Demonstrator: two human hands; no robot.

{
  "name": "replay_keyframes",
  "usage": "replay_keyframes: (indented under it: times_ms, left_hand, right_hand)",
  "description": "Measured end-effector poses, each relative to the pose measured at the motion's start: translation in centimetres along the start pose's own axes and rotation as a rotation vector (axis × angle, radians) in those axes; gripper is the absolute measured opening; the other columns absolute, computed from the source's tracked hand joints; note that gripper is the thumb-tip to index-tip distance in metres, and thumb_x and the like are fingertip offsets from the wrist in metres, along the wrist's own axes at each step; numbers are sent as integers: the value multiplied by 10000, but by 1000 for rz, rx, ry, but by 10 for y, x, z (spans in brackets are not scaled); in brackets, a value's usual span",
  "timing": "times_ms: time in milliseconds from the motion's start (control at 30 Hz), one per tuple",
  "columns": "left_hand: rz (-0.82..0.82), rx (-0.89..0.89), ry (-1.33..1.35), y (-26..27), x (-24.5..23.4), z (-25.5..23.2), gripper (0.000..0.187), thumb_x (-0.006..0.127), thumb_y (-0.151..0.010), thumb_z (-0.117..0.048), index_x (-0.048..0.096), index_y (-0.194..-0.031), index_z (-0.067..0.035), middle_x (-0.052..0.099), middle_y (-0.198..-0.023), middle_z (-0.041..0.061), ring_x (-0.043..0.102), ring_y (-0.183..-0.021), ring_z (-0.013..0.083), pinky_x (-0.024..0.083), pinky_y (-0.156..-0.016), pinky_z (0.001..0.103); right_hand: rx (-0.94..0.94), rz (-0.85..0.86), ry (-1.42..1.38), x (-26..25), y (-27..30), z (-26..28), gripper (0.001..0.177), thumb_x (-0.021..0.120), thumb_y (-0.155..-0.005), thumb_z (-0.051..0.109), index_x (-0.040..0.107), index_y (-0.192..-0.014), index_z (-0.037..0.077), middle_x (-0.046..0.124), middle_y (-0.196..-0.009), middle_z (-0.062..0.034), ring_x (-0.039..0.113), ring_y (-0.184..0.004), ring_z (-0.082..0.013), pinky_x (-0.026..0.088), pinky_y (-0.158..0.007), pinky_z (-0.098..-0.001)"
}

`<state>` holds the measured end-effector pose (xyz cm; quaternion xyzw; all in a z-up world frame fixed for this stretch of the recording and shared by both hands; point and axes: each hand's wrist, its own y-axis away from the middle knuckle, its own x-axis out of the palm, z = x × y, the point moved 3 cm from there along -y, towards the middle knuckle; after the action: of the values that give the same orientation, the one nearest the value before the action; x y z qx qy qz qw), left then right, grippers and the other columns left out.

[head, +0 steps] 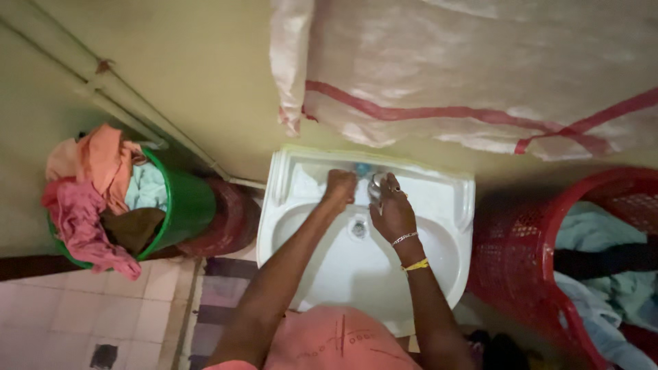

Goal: The person cleans the surface and edges of a white sink using a small blue sponge, wiping around the faucet and the basin.

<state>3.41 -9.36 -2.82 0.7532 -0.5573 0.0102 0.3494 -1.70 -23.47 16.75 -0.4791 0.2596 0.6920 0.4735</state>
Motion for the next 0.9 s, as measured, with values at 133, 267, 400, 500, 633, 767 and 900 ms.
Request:
replay_keyframes:
  times_ms: [133,267,400,500,633,767,900]
  left_hand:
    - [-58,-67,28,16,-9,-7,276,571,-875,-72,474,-620,-116,414,-537,7,329,-391,110,216,-342,319]
    - [-154,-126,-2,19,-66,-30,321,568,-957,-155,542,-644,-92,420,-525,5,334,-373,112,195,-340,316]
    - [-105,-52,78,20,-47,-27,275,545,-945,-59,514,-675,-97,436,-532,0,323,-373,100,185,-343,302]
    - [-146,-44,28,33,-39,-33,293,535,-964,-81,539,-672,-59,448,-522,6,325,-370,103,194,-343,308]
    - [-171,151,-167,59,-56,-42,360,577,-1004,-203,537,-677,-57,412,-504,-15,332,-367,114,229,-331,327]
    - [-209,392,-499,76,-69,-40,381,578,-998,-215,563,-663,-33,461,-489,19,429,-371,132,344,-354,340]
    - [-175,278,-469,78,-61,-30,399,601,-1024,-215,552,-696,7,459,-550,66,414,-480,188,358,-462,420]
  right_hand:
    - [47,84,-25,-1,0,-4,643,714,-810,116,485,-1381,-71,443,-1498,-328,686,-962,-427,551,-894,-494]
    - [36,88,52,1,-6,-6,659,702,-823,93,457,-1406,-90,424,-1526,-322,658,-992,-460,566,-855,-498]
    - [92,154,55,2,-3,-2,672,709,-791,87,446,-1385,-83,391,-1543,-335,655,-987,-464,575,-844,-493]
    - [43,106,35,0,-2,0,711,735,-790,120,435,-1399,-92,406,-1517,-333,660,-1003,-451,564,-848,-510]
    - [4,47,93,-2,1,0,731,760,-768,135,446,-1390,-90,400,-1507,-337,636,-1020,-483,561,-851,-504]
    - [68,146,15,-1,3,-6,689,720,-804,110,448,-1412,-68,357,-1577,-316,666,-999,-427,563,-878,-488]
    - [35,102,-8,-2,2,-3,681,725,-792,109,457,-1391,-71,367,-1571,-317,659,-1037,-437,568,-862,-488]
